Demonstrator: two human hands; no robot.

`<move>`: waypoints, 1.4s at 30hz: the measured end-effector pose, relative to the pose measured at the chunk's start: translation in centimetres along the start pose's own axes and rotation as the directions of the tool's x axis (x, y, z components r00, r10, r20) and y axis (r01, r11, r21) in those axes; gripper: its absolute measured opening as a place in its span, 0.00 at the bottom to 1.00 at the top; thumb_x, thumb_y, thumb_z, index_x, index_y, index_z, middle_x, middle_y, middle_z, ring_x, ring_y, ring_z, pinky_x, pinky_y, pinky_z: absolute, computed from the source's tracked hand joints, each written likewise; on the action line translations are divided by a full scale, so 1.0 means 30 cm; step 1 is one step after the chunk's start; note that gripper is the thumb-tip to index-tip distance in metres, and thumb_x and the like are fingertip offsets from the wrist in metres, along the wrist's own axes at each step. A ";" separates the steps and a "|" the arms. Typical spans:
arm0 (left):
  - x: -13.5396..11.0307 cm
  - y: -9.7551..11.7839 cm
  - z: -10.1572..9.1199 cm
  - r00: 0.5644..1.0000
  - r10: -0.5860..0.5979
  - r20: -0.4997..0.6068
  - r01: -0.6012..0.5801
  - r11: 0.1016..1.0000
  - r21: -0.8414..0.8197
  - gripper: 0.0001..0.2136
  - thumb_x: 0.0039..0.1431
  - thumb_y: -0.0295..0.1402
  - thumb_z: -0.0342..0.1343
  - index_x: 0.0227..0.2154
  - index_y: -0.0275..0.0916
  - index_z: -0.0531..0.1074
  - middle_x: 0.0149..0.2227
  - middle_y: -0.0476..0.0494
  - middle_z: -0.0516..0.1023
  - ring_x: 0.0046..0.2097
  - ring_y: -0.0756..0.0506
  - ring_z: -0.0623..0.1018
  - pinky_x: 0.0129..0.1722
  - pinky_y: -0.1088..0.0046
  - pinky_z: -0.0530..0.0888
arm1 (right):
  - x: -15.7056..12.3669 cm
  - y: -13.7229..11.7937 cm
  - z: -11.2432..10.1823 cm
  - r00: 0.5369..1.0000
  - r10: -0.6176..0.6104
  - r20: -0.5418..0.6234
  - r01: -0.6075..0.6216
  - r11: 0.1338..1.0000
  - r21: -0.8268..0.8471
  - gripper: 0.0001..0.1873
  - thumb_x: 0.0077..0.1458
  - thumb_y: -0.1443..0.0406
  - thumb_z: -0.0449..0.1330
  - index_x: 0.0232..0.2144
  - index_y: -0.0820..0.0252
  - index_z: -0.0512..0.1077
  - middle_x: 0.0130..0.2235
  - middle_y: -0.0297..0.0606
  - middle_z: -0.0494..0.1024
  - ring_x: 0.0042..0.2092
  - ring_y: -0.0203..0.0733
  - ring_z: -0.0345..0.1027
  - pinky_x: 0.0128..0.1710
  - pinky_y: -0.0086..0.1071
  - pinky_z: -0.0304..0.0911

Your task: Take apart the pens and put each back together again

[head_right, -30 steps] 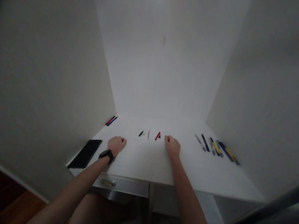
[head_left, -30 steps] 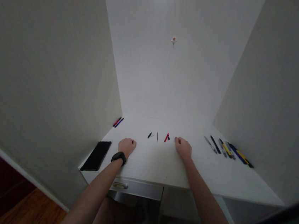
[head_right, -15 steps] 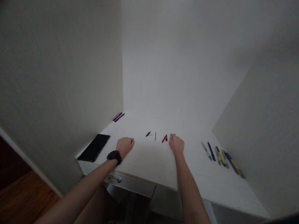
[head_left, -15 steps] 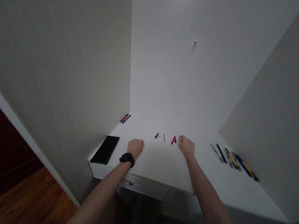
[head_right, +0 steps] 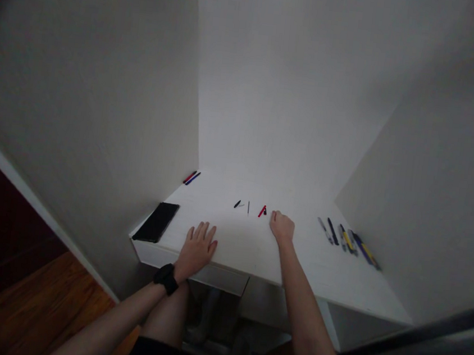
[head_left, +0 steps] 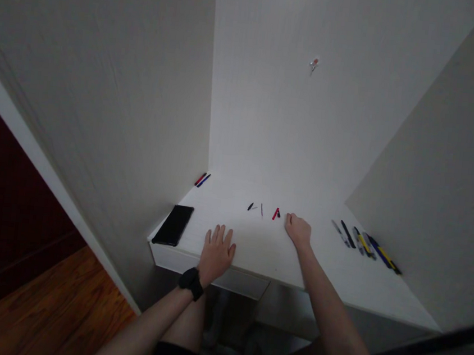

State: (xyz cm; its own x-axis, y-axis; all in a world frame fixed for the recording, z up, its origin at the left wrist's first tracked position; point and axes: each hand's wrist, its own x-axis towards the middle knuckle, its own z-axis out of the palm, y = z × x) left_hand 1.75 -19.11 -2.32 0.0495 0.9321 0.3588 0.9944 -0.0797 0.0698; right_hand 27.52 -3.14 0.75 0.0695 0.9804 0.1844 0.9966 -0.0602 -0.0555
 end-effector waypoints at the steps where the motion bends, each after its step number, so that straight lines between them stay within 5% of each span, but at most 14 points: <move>1: -0.005 -0.001 0.005 1.000 0.001 0.006 -0.001 1.000 0.000 0.23 0.69 0.39 0.41 0.62 0.39 0.63 0.65 0.33 0.64 0.67 0.35 0.61 0.64 0.50 0.58 | -0.014 0.000 0.002 1.000 -0.008 0.005 0.008 1.000 -0.007 0.26 0.70 0.59 0.40 0.48 0.66 0.75 0.42 0.53 0.81 0.45 0.50 0.77 0.42 0.36 0.65; 13: -0.004 -0.012 0.018 0.999 0.027 0.038 -0.027 1.000 0.011 0.26 0.69 0.40 0.40 0.65 0.36 0.60 0.68 0.33 0.58 0.69 0.35 0.58 0.67 0.49 0.56 | -0.152 -0.040 -0.010 0.997 -0.070 0.023 0.072 0.996 -0.058 0.24 0.70 0.60 0.40 0.44 0.66 0.74 0.38 0.54 0.81 0.42 0.52 0.78 0.39 0.37 0.66; 20: 0.014 -0.018 0.025 0.998 0.063 -0.002 -0.063 0.998 0.010 0.26 0.67 0.39 0.43 0.65 0.35 0.61 0.68 0.31 0.58 0.69 0.32 0.58 0.65 0.44 0.58 | -0.358 -0.035 -0.030 0.988 -0.128 0.083 0.134 0.988 -0.076 0.21 0.70 0.61 0.42 0.40 0.62 0.73 0.34 0.48 0.81 0.36 0.48 0.78 0.32 0.34 0.61; 24: 0.003 -0.012 0.030 0.998 0.057 -0.016 -0.056 0.998 0.012 0.25 0.68 0.38 0.42 0.65 0.35 0.61 0.68 0.31 0.58 0.69 0.33 0.59 0.65 0.46 0.58 | -0.503 0.009 -0.011 0.992 -0.110 -0.061 0.108 0.993 -0.044 0.18 0.69 0.62 0.45 0.34 0.59 0.72 0.30 0.42 0.79 0.31 0.45 0.74 0.31 0.34 0.56; 29: 0.002 -0.015 0.041 0.996 0.084 -0.016 -0.083 0.996 0.027 0.26 0.68 0.38 0.41 0.65 0.33 0.61 0.68 0.30 0.58 0.69 0.33 0.59 0.65 0.46 0.58 | -0.598 0.037 0.043 0.898 -0.226 -0.377 0.221 0.974 -0.056 0.15 0.67 0.66 0.47 0.30 0.60 0.70 0.30 0.43 0.76 0.37 0.47 0.70 0.38 0.38 0.55; 34: 0.041 -0.034 0.059 0.990 0.143 0.008 -0.143 0.990 0.012 0.28 0.68 0.38 0.40 0.68 0.33 0.53 0.70 0.34 0.55 0.70 0.33 0.55 0.66 0.43 0.55 | -0.510 0.033 0.035 0.857 -0.317 -0.405 0.361 0.932 0.033 0.14 0.66 0.65 0.48 0.29 0.58 0.67 0.28 0.38 0.72 0.32 0.43 0.65 0.36 0.36 0.53; 42: 0.183 -0.017 0.115 0.995 0.084 0.045 -0.084 0.996 0.003 0.30 0.69 0.46 0.39 0.69 0.38 0.50 0.71 0.32 0.49 0.71 0.30 0.49 0.61 0.31 0.52 | -0.108 -0.065 -0.018 0.808 -0.428 -0.405 0.491 0.869 0.061 0.09 0.65 0.65 0.49 0.36 0.60 0.69 0.35 0.42 0.75 0.37 0.44 0.64 0.38 0.35 0.53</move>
State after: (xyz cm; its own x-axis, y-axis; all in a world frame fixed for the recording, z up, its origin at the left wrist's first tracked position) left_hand 1.84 -12.74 -3.60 0.1366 0.9372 0.3208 0.9870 -0.1564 0.0366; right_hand 25.37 -6.31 0.79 -0.3530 0.7416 0.5705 0.8975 0.4407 -0.0174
